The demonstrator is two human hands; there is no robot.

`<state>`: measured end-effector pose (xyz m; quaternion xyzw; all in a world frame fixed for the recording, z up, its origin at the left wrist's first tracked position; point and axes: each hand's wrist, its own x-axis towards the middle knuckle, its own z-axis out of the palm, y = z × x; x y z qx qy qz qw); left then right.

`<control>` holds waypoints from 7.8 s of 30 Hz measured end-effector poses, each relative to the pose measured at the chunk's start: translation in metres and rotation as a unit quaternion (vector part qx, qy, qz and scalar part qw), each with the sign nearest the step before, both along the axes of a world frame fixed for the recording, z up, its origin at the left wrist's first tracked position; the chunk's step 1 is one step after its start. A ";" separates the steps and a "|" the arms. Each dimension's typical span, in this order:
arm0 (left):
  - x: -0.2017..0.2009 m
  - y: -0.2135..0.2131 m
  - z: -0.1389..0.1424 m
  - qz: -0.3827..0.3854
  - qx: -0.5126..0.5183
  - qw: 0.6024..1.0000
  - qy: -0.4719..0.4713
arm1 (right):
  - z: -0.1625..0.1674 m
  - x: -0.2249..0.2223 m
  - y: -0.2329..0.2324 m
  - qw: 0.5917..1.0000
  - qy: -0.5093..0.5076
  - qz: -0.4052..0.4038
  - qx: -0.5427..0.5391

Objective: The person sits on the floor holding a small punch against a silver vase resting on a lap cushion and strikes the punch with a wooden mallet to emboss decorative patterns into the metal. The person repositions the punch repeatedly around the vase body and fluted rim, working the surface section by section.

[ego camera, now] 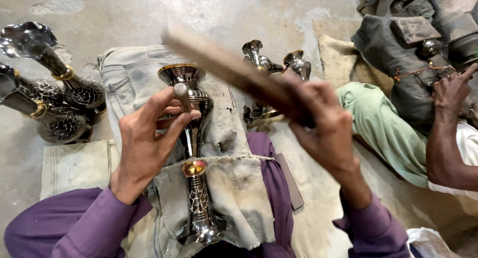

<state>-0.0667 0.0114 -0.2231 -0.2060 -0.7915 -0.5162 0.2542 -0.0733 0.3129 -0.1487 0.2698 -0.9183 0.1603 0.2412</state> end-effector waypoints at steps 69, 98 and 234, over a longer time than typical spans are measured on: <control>-0.035 0.013 0.041 -0.182 -0.454 0.869 -0.074 | -0.145 0.049 -0.010 0.898 -0.064 -0.001 -0.436; 0.149 0.058 -0.073 0.061 0.475 0.854 -0.206 | -0.088 0.170 -0.056 0.969 -0.010 0.245 -0.039; -0.027 0.013 0.051 0.025 0.002 0.997 -0.079 | 0.057 -0.062 0.016 0.998 0.005 0.065 0.006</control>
